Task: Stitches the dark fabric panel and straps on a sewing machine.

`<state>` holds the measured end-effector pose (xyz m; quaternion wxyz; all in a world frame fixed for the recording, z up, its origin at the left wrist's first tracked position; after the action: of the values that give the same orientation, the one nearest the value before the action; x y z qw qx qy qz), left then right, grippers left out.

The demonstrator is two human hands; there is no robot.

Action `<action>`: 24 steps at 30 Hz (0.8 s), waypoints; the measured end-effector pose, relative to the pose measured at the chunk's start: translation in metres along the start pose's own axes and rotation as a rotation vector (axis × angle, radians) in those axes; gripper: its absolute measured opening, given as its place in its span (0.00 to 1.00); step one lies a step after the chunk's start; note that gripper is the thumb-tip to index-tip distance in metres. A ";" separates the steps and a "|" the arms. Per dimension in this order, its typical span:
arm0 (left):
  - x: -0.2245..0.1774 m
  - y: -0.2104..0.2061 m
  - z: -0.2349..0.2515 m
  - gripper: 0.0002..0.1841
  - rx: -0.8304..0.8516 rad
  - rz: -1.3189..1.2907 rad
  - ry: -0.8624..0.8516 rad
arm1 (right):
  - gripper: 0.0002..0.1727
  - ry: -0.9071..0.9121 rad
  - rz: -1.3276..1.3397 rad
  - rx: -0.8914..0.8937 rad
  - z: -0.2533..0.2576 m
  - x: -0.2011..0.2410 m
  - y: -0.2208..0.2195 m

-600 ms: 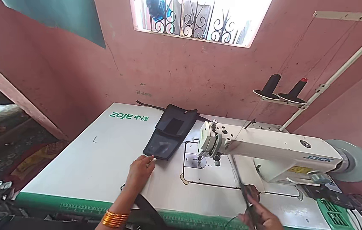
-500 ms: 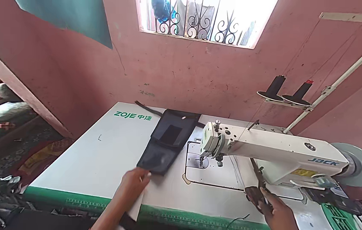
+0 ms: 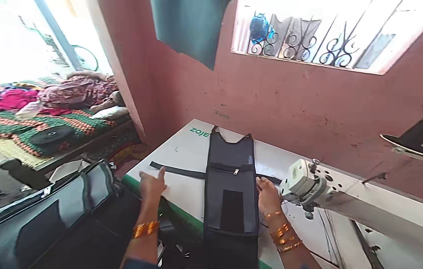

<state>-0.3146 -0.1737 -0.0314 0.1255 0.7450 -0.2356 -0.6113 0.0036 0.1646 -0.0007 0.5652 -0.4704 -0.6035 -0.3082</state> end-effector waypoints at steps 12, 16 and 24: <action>-0.040 -0.051 0.045 0.17 0.189 0.355 -0.027 | 0.26 -0.268 -0.045 -0.094 0.036 0.003 -0.005; -0.046 -0.050 0.039 0.12 0.119 0.316 -0.088 | 0.23 -0.013 -0.174 -0.107 0.040 0.029 -0.007; -0.186 -0.055 -0.078 0.48 0.093 -0.367 -0.756 | 0.28 0.606 -0.757 -0.112 -0.003 0.145 -0.030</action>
<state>-0.2547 -0.0408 0.1184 -0.1143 0.5026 -0.1558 -0.8426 -0.0113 0.1829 0.1452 0.5374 -0.1367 -0.5232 -0.6471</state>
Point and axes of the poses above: each hand's wrist, its own z-axis towards the middle knuckle, its own y-axis out of the back of the hand, x = y × z, the point moved 10 cm from there along z, towards the middle knuckle, and after that the axes turned 6 degrees about x, right-handed, at the moved point
